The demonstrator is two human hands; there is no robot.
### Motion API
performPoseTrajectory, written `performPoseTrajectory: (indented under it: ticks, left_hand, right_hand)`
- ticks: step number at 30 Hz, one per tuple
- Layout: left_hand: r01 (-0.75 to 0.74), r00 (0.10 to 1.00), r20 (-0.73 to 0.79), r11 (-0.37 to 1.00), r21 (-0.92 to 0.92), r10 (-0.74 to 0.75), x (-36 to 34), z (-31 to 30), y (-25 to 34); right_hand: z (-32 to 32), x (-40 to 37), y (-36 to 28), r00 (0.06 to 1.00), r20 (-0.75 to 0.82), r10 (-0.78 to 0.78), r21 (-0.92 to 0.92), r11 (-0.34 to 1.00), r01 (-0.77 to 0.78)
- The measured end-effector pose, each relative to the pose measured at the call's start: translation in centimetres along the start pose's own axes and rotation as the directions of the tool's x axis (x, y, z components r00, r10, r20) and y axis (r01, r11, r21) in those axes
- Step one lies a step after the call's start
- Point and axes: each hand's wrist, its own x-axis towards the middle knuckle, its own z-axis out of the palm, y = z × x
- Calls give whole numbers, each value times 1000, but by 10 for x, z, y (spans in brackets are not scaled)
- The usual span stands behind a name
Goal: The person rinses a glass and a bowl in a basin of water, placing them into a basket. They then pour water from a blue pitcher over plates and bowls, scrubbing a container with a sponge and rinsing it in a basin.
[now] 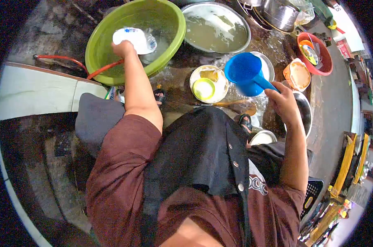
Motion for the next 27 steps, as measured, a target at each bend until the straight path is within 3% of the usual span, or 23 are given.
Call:
performPoseTrajectory:
  ticks: [1,2,3,4,5,6,7,8,9,10,11,12,13,14,15,16,18,21,22,24,27]
  left_hand:
    - [-243,941,-128,888,390,313,1,7,-12]
    - [-404,849,-49,705,583,527,-17,11,-3]
    - [-491,705,33,454,744,708,-35,14,7]
    - [-613,606,178,312,726,775,-80,20,38]
    - [-782,536,420,244,574,732,-95,27,34]
    - [-906,406,623,204,372,669,-110,36,25]
    - [-877,459,712,400,268,531,-142,46,15]
    - [-793,454,798,588,159,396,-175,52,-4]
    - [-871,346,900,447,203,266,-196,54,-60]
    - [-956,96,983,290,46,159,-210,48,-124]
    - [-898,63,991,426,106,-114,-234,38,-127]
    - [-916,-2,917,368,158,-398,-244,31,-149]
    - [-927,-69,966,374,30,-249,-252,10,-180]
    - [-716,49,993,697,-40,107,-258,-4,-206]
    - [-886,42,997,464,8,61,-262,-19,-211]
    - [-905,134,990,402,135,-30,-268,-19,-215]
    - [-903,233,941,304,303,-244,-276,-12,-192]
    - [-895,313,936,281,347,-160,-273,5,-281]
    - [-896,307,939,285,339,-153,-271,6,-273]
    - [-798,346,892,408,443,-292,-275,8,-270]
    - [-819,312,882,372,438,-352,-276,13,-274]
  right_hand:
    - [3,1,0,999,-23,-24,-45,999,23]
    - [4,2,0,999,-24,-22,-48,999,20]
    - [6,3,-1,999,-26,-32,-113,993,29]
    - [6,6,-1,999,-28,-45,-178,983,39]
    - [4,12,8,996,-50,-68,-204,977,57]
    - [6,7,0,999,-43,-4,-219,976,-5]
    - [5,14,10,997,-26,-74,-309,949,63]
    - [1,25,26,989,-18,-149,-403,906,129]
    - [1,27,29,990,-25,-139,-444,889,113]
    - [5,22,27,991,-39,-130,-487,868,95]
    - [7,19,20,999,-7,-53,-426,903,45]
    - [9,23,26,993,33,-112,-469,876,115]
    - [14,23,25,996,41,-85,-457,885,95]
    - [20,19,18,999,16,-39,-398,916,42]
    - [22,19,17,998,28,-58,-437,897,65]
    - [25,20,20,996,51,-66,-472,878,83]
    - [28,24,34,983,63,-171,-461,869,181]
    - [29,20,20,994,107,1,-377,925,40]
    - [29,19,25,991,93,-96,-369,921,124]
    - [26,17,22,990,139,-39,-326,942,83]
    - [26,20,37,993,113,-44,-402,911,86]
